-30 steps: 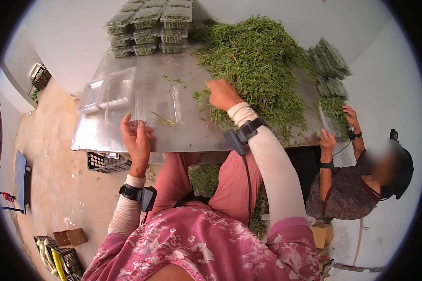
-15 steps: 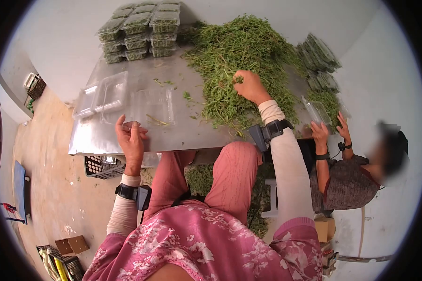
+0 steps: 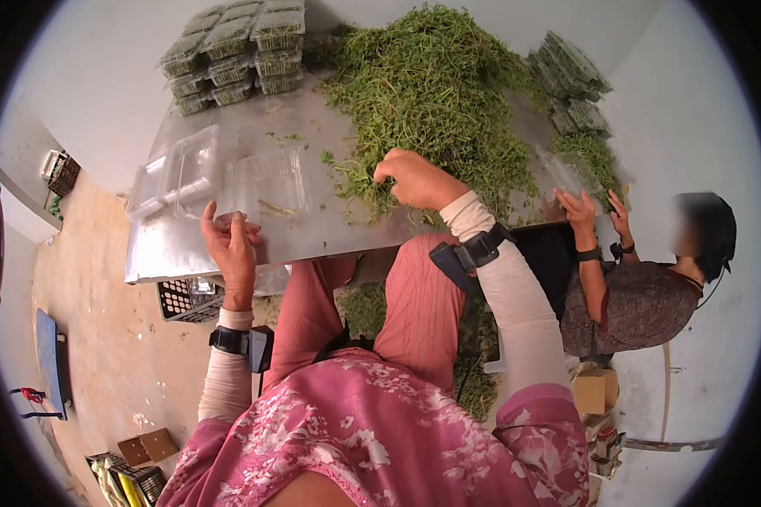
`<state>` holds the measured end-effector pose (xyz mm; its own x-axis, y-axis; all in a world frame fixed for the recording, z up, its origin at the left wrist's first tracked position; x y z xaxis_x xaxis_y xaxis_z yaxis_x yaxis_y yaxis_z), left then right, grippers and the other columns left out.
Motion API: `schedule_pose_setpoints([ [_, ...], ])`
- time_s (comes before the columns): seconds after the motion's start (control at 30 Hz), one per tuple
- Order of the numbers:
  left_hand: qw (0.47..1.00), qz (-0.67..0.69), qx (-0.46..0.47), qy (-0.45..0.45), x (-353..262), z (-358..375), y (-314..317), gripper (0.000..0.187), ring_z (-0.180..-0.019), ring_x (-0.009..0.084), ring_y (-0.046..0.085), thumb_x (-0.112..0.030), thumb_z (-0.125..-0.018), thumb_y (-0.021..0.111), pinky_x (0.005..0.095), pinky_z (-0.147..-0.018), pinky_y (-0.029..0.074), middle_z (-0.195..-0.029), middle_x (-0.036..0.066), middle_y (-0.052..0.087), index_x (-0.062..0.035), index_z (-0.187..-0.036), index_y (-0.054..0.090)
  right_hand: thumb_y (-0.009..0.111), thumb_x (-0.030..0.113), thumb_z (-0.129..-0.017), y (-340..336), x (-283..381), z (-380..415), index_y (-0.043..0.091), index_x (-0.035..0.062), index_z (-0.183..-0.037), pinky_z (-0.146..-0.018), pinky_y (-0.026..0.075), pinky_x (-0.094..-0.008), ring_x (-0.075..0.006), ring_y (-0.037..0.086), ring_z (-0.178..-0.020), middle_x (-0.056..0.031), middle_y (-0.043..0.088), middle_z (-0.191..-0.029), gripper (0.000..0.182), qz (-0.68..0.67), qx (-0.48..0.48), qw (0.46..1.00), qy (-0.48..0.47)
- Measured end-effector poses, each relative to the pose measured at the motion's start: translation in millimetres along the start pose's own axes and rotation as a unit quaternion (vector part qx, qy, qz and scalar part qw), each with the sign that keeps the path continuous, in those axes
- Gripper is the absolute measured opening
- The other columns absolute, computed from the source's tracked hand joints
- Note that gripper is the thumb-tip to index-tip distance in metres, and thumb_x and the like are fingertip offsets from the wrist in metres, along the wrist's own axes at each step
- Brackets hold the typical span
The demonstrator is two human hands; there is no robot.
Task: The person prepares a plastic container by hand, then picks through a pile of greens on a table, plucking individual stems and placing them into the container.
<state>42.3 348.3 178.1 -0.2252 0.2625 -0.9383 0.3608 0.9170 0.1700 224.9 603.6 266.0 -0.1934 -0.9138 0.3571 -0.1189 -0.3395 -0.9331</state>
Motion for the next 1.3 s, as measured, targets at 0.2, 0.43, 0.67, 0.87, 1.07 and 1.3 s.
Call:
schedule_pose_setpoints([
  [0.2, 1.0, -0.008, 0.006, 0.006, 0.4, -0.5, 1.0, 0.048, -0.063, 0.0136, 0.061, -0.002, -0.091, 0.055, 0.0228, -0.05, 0.048, -0.09, 0.01, 0.057, 0.0034, -0.133, 0.033, 0.062, 0.006, -0.077, -25.3, 9.5, -8.4, 0.064, -0.0004, -0.081, -0.065, 0.049, -0.0381, -0.0304, 0.062, -0.069, -0.0135, 0.063, -0.072, 0.008, -0.032, -0.077, 0.995, 0.056],
  [0.43, 1.0, -0.015, 0.004, 0.008, 1.4, 0.4, 1.8, 0.048, -0.063, 0.0133, 0.061, -0.001, -0.091, 0.055, 0.0227, -0.05, 0.049, -0.09, 0.01, 0.057, 0.003, -0.133, 0.033, 0.067, 0.017, -0.075, 2.0, 12.4, -49.5, 0.064, -0.0015, -0.077, -0.065, 0.05, -0.042, -0.0379, 0.063, -0.07, -0.0199, 0.065, -0.076, 0.019, 0.055, -0.058, 0.991, 0.109],
  [0.67, 1.0, -0.006, 0.005, 0.008, -0.3, 0.3, 2.4, 0.048, -0.062, 0.0134, 0.061, -0.001, -0.091, 0.055, 0.0225, -0.05, 0.048, -0.091, 0.01, 0.057, 0.0021, -0.134, 0.033, 0.066, 0.017, -0.074, 36.6, 8.7, -57.8, 0.065, -0.0035, -0.088, -0.08, 0.052, -0.0467, -0.0425, 0.063, -0.091, -0.0264, 0.065, -0.092, 0.025, 0.149, 0.029, 0.971, 0.185],
  [0.87, 1.0, -0.013, 0.003, 0.002, -3.0, 0.9, 3.1, 0.047, -0.06, 0.012, 0.058, -0.003, -0.092, 0.056, 0.0227, -0.052, 0.046, -0.088, 0.009, 0.057, 0.0018, -0.133, 0.035, 0.063, 0.014, -0.073, 34.1, -16.0, -58.5, 0.063, -0.0028, -0.082, -0.064, 0.049, -0.0436, -0.038, 0.061, -0.066, -0.0208, 0.064, -0.073, 0.019, 0.042, -0.008, 0.987, 0.158],
  [1.07, 1.0, -0.006, 0.01, 0.006, 2.2, 0.6, 1.8, 0.049, -0.063, 0.0137, 0.062, -0.002, -0.09, 0.057, 0.0226, -0.052, 0.048, -0.092, 0.01, 0.058, 0.0027, -0.133, 0.034, 0.066, 0.014, -0.07, 4.8, -26.1, -48.6, 0.059, -0.0024, -0.063, -0.051, 0.044, -0.0381, -0.0195, 0.055, -0.05, -0.014, 0.057, -0.056, 0.02, -0.179, -0.15, 0.96, 0.152],
  [1.3, 1.0, -0.022, 0.004, 0.01, -1.7, 0.1, 2.5, 0.048, -0.06, 0.0129, 0.062, -0.004, -0.09, 0.057, 0.0239, -0.053, 0.048, -0.086, 0.009, 0.061, 0.0042, -0.132, 0.035, 0.065, 0.015, -0.084, -24.2, 39.8, -53.2, 0.06, 0.0023, -0.08, -0.046, 0.038, -0.0191, -0.0049, 0.051, -0.052, 0.0011, 0.056, -0.062, 0.014, -0.394, -0.087, 0.9, 0.167],
])
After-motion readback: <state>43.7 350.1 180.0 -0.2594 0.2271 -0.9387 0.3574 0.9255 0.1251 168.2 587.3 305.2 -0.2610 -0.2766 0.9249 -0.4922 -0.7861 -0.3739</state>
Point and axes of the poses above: each hand's wrist, its own z-axis away from the middle knuckle, its own y-axis out of the palm, x = y × z, the point moved 3 cm from there along -z, towards the middle knuckle
